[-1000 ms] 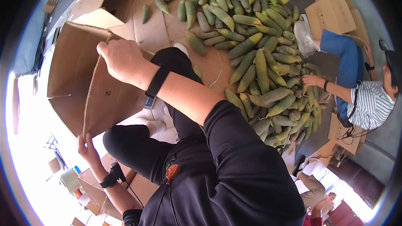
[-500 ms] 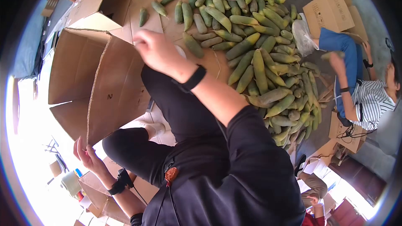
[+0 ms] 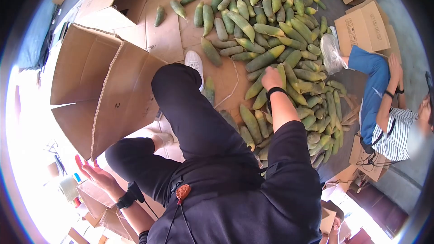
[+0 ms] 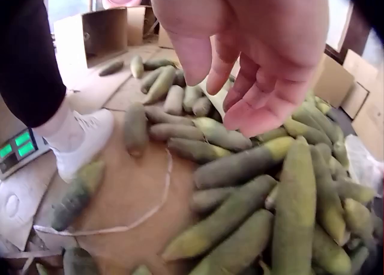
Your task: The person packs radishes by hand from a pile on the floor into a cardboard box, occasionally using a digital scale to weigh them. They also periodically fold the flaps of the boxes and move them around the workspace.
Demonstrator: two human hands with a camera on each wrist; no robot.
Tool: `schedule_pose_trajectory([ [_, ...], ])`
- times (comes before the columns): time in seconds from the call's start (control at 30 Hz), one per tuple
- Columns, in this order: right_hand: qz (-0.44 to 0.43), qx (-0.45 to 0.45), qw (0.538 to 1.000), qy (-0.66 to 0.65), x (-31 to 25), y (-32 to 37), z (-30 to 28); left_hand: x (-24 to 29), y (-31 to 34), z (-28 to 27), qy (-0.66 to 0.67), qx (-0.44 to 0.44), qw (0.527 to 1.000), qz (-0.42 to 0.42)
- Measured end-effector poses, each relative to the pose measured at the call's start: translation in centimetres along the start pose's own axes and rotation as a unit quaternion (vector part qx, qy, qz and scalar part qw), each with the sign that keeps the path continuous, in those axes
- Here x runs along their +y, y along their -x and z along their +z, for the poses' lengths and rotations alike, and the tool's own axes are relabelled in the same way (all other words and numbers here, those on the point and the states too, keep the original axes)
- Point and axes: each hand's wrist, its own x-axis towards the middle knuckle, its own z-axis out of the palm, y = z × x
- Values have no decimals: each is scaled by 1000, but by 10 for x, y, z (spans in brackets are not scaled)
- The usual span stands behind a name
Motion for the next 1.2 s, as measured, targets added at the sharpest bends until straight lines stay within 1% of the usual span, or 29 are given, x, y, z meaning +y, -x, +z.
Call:
schedule_pose_trajectory([
  [0.07,54,-7,998,38,5,0,-15,-3,2,5,87,19,993,-82],
  [0.1,52,4,997,52,10,-3,-16,-2,5,13,165,18,980,-106],
  [0.13,51,15,996,67,14,-7,-17,-17,4,5,164,23,980,-107],
  [0.17,48,12,997,65,17,-12,-21,-45,1,-11,255,3,943,-215],
  [0.2,43,12,997,66,16,-16,-25,-61,-1,-18,342,-16,885,-317],
  [0.23,34,13,996,83,16,-19,-29,-57,1,-13,360,-32,876,-321],
  [0.27,25,13,995,100,14,-21,-33,-59,0,-12,358,-28,876,-321],
  [0.33,15,6,994,111,12,-29,-37,-63,-4,-11,351,-93,865,-347],
  [0.37,5,16,992,127,12,-32,-36,-65,-1,-10,351,-87,866,-346],
  [0.4,-6,27,989,143,12,-36,-36,-69,1,-8,350,-124,894,-250],
  [0.43,-10,10,986,165,13,-39,-34,-71,3,-5,346,-159,912,-151],
  [0.47,-15,11,986,166,19,-44,-29,-71,-2,-5,346,-154,913,-150],
  [0.53,-29,-10,976,214,26,-46,-18,-72,-19,-10,367,-57,880,-295],
  [0.57,-55,13,974,218,26,-41,-15,-74,-22,-11,367,-55,881,-293],
  [0.6,-57,13,974,218,26,-42,-14,-77,-25,-13,358,-50,888,-283],
  [0.67,-36,-36,975,214,26,-43,-15,-84,-28,-16,342,-41,901,-263],
  [0.7,-68,27,976,206,25,-40,-11,-86,-29,-16,334,-37,907,-253],
  [0.73,-70,27,976,206,25,-36,-9,-89,-28,-17,326,-32,913,-243],
  [0.8,-59,8,989,136,14,-30,-4,-96,-30,-16,332,-45,915,-227],
  [0.83,-64,3,991,121,7,-24,-2,-100,-30,-17,335,-59,916,-212],
  [0.87,-77,0,991,113,4,-21,6,-111,-30,-20,335,-52,918,-208],
  [0.93,-52,-81,993,69,0,-16,20,-135,-32,-25,299,-69,936,-171],
  [1.0,-73,-84,991,70,-6,-4,29,-133,-30,-23,301,-60,938,-163],
  [1.03,-82,-129,983,98,-12,2,26,-129,-30,-23,300,-70,941,-142],
  [1.07,-91,-130,982,100,-14,11,25,-121,-30,-21,298,-79,944,-122],
  [1.1,-128,-109,981,98,-14,21,25,-88,-31,-7,299,-8,941,-162],
  [1.13,-167,-87,978,95,-13,29,24,-55,-31,5,297,4,942,-159],
  [1.17,-179,-87,975,98,-11,33,26,-24,-31,15,305,11,939,-158],
  [1.2,-192,-67,975,90,-5,36,29,-6,-31,20,314,17,936,-157],
])
